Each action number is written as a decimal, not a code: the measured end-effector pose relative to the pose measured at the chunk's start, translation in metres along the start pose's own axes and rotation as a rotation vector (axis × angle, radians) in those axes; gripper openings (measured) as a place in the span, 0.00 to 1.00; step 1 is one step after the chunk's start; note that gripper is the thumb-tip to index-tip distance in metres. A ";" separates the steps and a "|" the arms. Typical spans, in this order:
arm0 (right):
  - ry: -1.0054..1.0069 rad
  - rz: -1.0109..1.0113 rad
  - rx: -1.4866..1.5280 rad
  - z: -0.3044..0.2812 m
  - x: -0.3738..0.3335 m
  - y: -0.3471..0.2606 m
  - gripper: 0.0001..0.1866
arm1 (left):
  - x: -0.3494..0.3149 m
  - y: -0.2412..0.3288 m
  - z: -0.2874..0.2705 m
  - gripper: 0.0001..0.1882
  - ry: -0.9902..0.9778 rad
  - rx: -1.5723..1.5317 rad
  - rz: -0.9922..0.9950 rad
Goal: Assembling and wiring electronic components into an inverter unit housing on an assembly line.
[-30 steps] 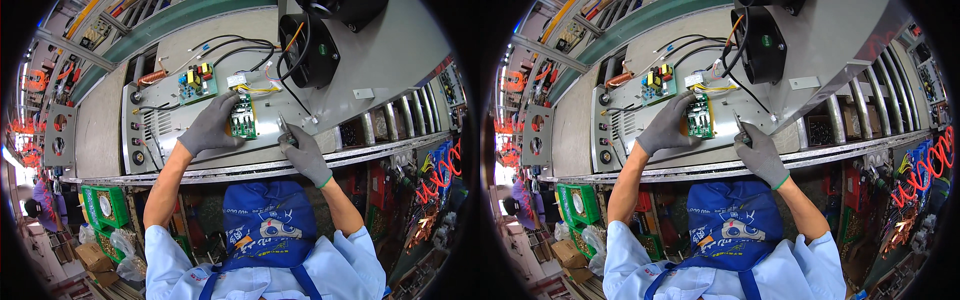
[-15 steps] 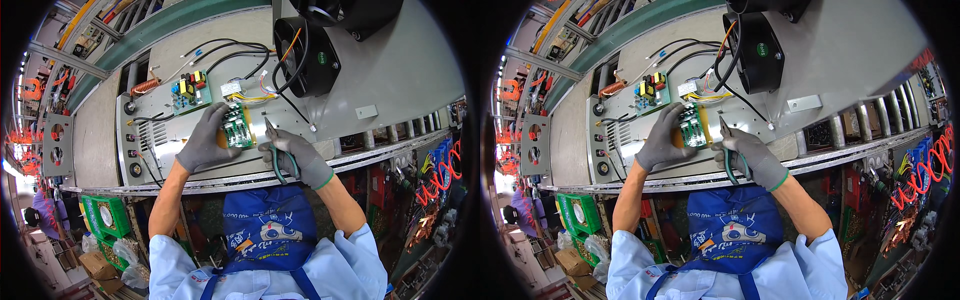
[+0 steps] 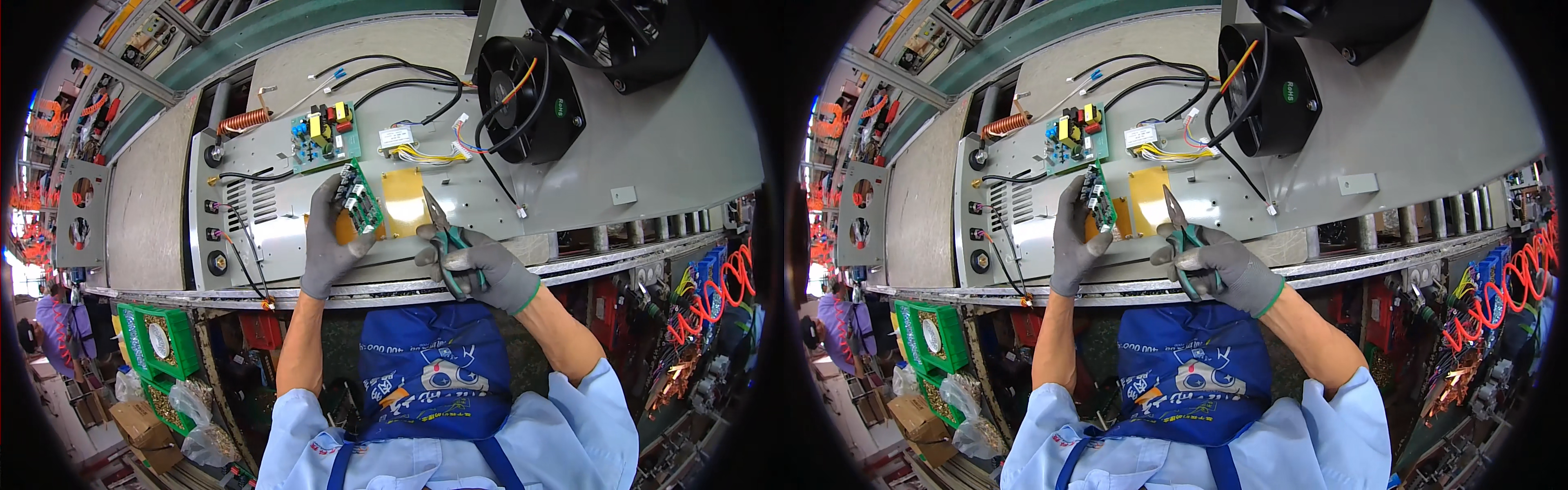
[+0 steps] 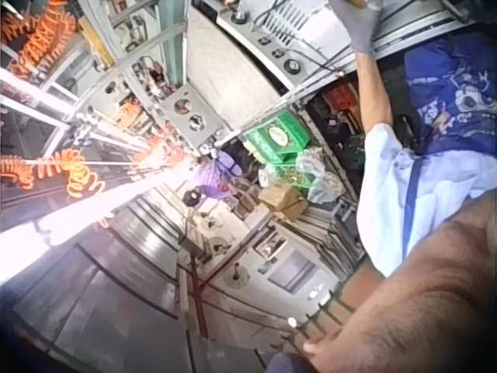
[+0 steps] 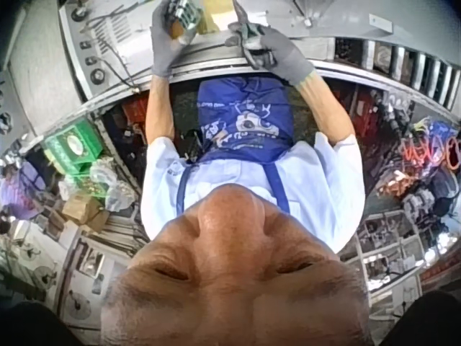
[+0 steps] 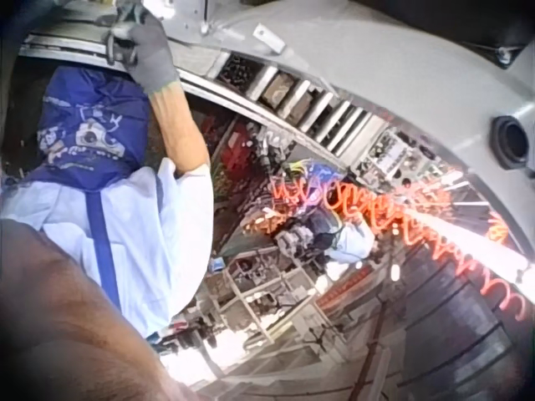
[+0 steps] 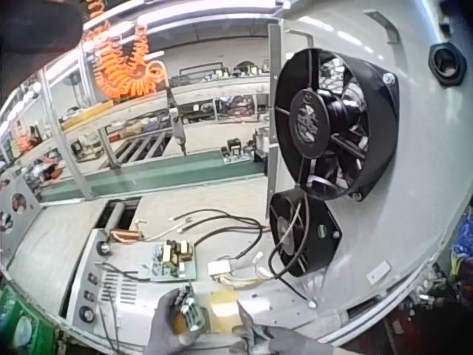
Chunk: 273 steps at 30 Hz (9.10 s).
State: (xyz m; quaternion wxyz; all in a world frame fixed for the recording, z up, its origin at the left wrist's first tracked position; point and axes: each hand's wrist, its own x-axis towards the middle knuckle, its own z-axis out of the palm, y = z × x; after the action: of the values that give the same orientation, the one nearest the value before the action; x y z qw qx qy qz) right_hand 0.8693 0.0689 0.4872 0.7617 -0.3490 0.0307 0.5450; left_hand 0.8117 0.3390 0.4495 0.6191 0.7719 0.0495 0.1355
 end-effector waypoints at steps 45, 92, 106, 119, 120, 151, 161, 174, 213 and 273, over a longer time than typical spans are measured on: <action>0.164 0.271 -0.121 -0.024 0.042 -0.045 0.14 | 0.008 0.005 -0.002 0.52 -0.026 -0.098 -0.080; 0.274 0.103 -0.122 -0.006 0.018 -0.041 0.17 | 0.054 0.048 0.019 0.51 -0.503 0.729 0.233; 0.362 -0.117 -0.859 0.010 0.014 -0.027 0.19 | 0.057 0.049 0.017 0.53 -0.517 0.757 0.198; 0.673 -0.780 -1.020 -0.009 0.088 -0.047 0.15 | 0.053 0.042 0.015 0.58 -0.478 0.604 0.081; 0.639 -0.828 -0.997 -0.006 0.087 -0.047 0.15 | 0.052 0.045 0.014 0.60 -0.493 0.613 0.057; 0.597 -0.811 -1.047 0.004 0.096 -0.062 0.16 | 0.048 0.026 0.010 0.61 -0.375 0.503 0.257; 0.647 -0.803 -0.878 0.022 0.060 -0.040 0.17 | 0.045 0.024 0.010 0.63 -0.386 0.529 0.181; 0.608 -0.820 -0.802 0.026 0.014 0.005 0.18 | 0.046 0.022 0.011 0.61 -0.417 0.811 0.249; 0.547 -0.682 -1.070 -0.033 0.041 0.088 0.20 | -0.352 -0.081 -0.059 0.17 1.129 0.300 -0.504; -0.291 0.438 -0.408 0.026 0.030 0.277 0.24 | -0.400 -0.044 0.028 0.24 0.990 -0.049 -0.476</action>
State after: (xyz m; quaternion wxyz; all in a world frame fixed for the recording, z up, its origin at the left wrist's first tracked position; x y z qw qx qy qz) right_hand 0.6366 0.1523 0.3559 0.5375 -0.3978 -0.1140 0.7348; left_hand 0.4396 0.2247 0.3425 0.5531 0.5688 0.5050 0.3397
